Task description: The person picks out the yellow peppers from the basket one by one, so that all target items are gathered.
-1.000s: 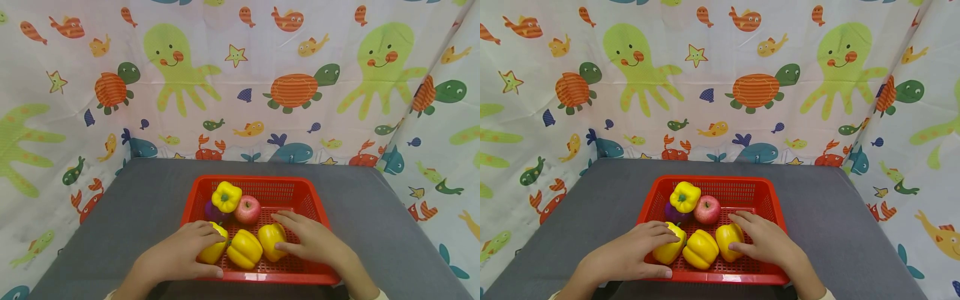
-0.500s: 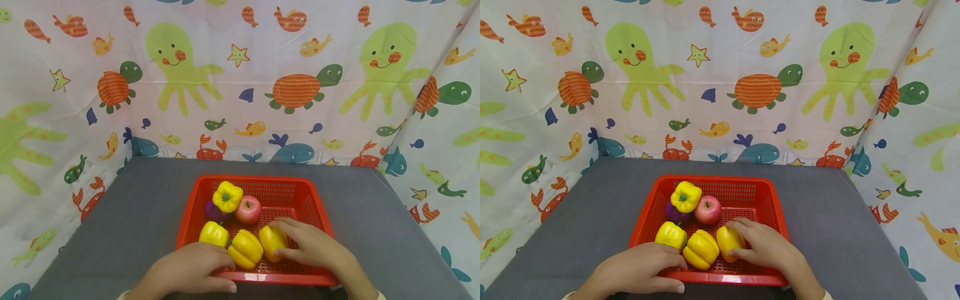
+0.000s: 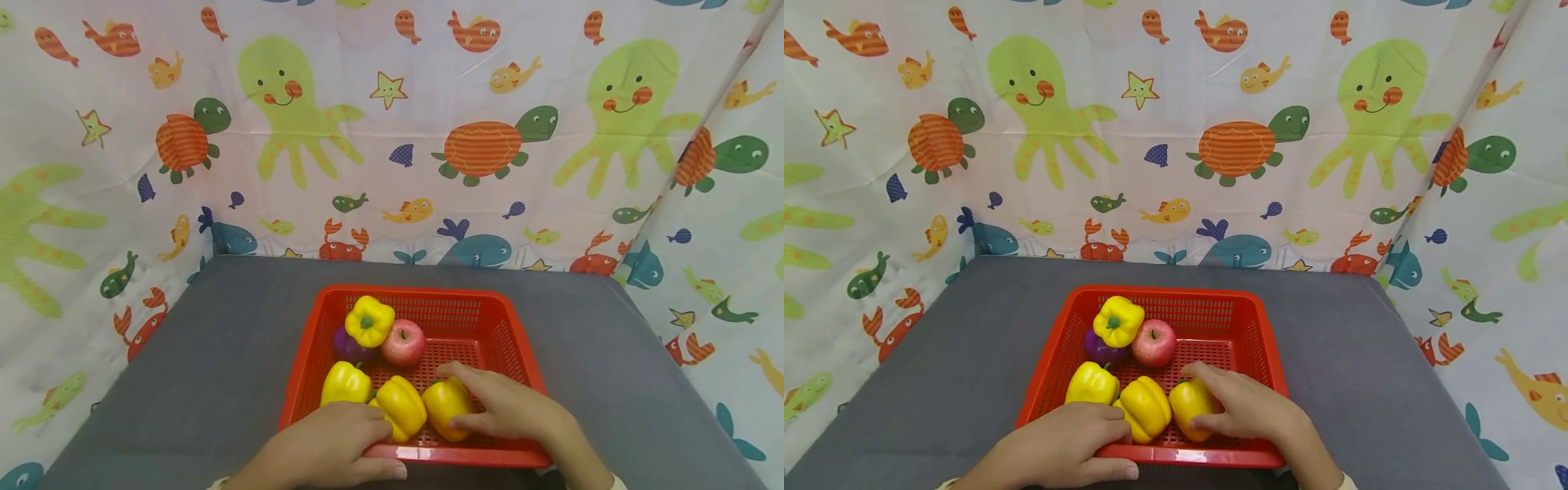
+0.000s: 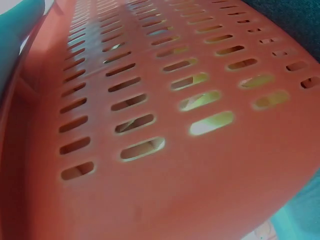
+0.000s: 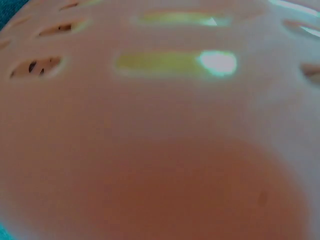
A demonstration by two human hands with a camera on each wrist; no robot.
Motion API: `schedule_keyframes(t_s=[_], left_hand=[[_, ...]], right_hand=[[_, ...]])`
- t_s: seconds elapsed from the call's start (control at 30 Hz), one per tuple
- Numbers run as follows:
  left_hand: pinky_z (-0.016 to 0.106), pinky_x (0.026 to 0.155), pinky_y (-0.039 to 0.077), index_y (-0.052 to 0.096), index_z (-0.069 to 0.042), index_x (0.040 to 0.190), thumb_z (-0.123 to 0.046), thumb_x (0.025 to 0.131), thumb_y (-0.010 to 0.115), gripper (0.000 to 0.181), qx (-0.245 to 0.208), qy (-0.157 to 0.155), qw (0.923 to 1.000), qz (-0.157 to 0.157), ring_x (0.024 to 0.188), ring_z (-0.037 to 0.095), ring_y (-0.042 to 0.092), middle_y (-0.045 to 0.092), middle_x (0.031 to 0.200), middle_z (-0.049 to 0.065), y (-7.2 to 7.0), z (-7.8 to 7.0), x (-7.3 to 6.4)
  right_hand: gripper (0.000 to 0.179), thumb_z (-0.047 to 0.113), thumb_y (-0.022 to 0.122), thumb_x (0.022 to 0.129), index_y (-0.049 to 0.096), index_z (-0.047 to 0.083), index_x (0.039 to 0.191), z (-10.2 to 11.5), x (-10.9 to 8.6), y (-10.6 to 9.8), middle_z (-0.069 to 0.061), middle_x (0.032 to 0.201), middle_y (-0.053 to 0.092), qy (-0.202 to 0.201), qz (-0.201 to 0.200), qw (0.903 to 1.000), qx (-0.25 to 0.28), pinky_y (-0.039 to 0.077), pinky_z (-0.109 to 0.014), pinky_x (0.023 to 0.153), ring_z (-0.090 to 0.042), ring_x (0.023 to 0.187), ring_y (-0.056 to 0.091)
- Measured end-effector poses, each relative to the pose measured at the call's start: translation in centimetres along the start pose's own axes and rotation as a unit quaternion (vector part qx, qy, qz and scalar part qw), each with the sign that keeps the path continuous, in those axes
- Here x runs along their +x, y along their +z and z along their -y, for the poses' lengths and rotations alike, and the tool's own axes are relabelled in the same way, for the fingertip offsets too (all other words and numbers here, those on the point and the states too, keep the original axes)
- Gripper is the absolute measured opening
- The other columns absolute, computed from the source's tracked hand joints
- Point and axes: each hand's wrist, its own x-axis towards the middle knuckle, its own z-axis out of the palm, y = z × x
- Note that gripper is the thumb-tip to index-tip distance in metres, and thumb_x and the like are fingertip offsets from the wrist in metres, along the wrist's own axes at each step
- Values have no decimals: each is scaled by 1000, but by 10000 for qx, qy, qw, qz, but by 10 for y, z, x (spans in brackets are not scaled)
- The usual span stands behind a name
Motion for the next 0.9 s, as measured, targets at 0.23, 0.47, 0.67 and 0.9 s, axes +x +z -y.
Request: schedule_keyframes(t_s=[0.23, 0.47, 0.67, 0.9], left_hand=[[19, 54, 41, 59, -31, 81, -73, 91, 48, 45, 28, -33, 9996, -294, 51, -4, 45, 39, 54, -18, 2, -3, -2], [20, 47, 35, 54, -30, 71, -77, 90, 46, 51, 162, -198, 9985, -489, 45, -1, 40, 34, 51, -18, 4, -5, -3], [19, 48, 35, 55, -30, 73, -74, 91, 48, 48, 324, -4, 9978, -587, 47, -3, 39, 33, 53, -19, 4, -3, -3], [19, 50, 34, 52, -30, 72, -75, 91, 47, 50, 444, 18, 9972, -606, 48, -2, 40, 33, 52, -18, 3, -2, -2]], right_hand=[[62, 54, 71, 88, 50, 32, 143, -1, -1, 3, 12, 141, 52, -3, 110, 9999, 48, 42, -48, 104, -13, 124, 52], [56, 52, 75, 86, 53, 35, 135, -1, -1, 3, 20, 127, 56, -128, 179, 9996, 186, 48, -39, 94, -8, 109, 55], [53, 49, 77, 84, 56, 34, 131, -1, 0, 4, 21, 121, 57, -124, 240, 9995, 180, 49, -34, 87, -7, 103, 55], [53, 47, 80, 81, 56, 36, 127, -1, -3, 2, 21, 113, 58, 252, 239, 9994, 67, 50, -34, 83, -7, 98, 55]])
